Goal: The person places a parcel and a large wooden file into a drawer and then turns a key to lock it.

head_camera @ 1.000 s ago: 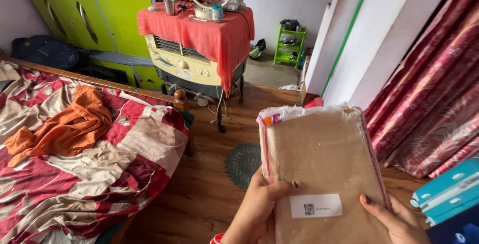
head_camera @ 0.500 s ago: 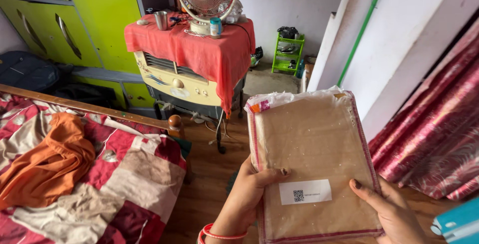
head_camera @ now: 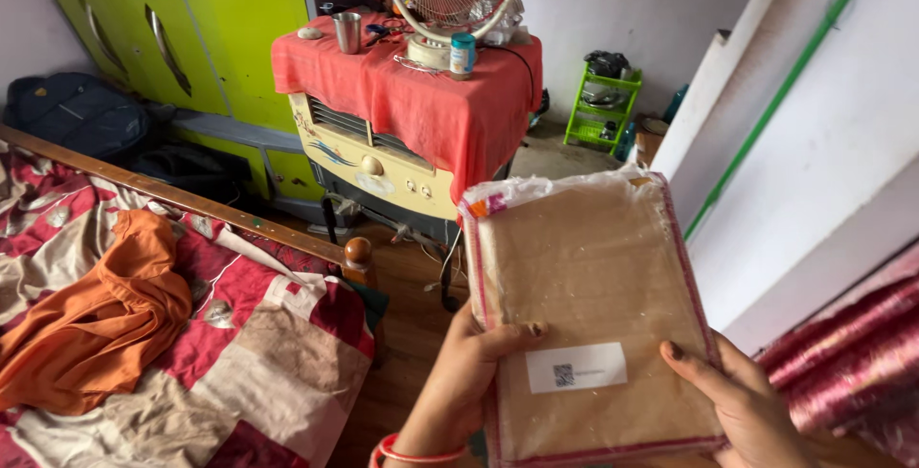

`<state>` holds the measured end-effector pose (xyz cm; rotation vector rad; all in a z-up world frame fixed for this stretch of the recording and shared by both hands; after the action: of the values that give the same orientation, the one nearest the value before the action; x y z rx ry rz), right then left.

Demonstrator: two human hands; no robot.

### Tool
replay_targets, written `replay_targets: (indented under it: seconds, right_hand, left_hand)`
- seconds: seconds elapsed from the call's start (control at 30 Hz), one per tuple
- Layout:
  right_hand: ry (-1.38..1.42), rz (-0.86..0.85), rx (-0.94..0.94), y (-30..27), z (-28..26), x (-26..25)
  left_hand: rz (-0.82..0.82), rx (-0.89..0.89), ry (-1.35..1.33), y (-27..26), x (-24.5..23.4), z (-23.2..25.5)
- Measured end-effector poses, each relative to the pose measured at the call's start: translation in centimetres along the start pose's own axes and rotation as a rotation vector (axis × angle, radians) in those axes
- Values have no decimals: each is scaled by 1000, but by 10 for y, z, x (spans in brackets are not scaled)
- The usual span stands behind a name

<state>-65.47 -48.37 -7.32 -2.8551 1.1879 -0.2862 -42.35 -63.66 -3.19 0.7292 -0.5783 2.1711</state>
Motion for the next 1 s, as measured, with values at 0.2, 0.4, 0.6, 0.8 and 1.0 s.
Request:
replay_targets:
  seconds: [0.2,0.4,0.6,0.8,1.0]
  right_hand:
    - [50,-227,-55,78,-41,48]
    - [-14,-369,-125,156,-60,80]
    - [6,-470,-78,196,-53,119]
    - [-39,-577,-159,231,-57,165]
    - [-17,-557,-153,268,-64,222]
  left_hand:
    - [56,124,-22,59,-1,45]
    - [205,188,-52,100,-14,68]
    - [326,231,-36,112,-34,90]
    - [356,302,-22,124,-57,124]
    - [346,330,-27,151,-90,174]
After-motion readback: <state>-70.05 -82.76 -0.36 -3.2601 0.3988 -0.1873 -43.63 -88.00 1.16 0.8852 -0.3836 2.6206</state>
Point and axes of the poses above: each hand's wrist, its own y-axis towards the middle knuckle, its own x-axis out of the palm, z = x × y, the point moved 9 cm from there along y, towards the middle knuckle, and after that the axes turned 10 degrees about -x, right-handed, at the moved point
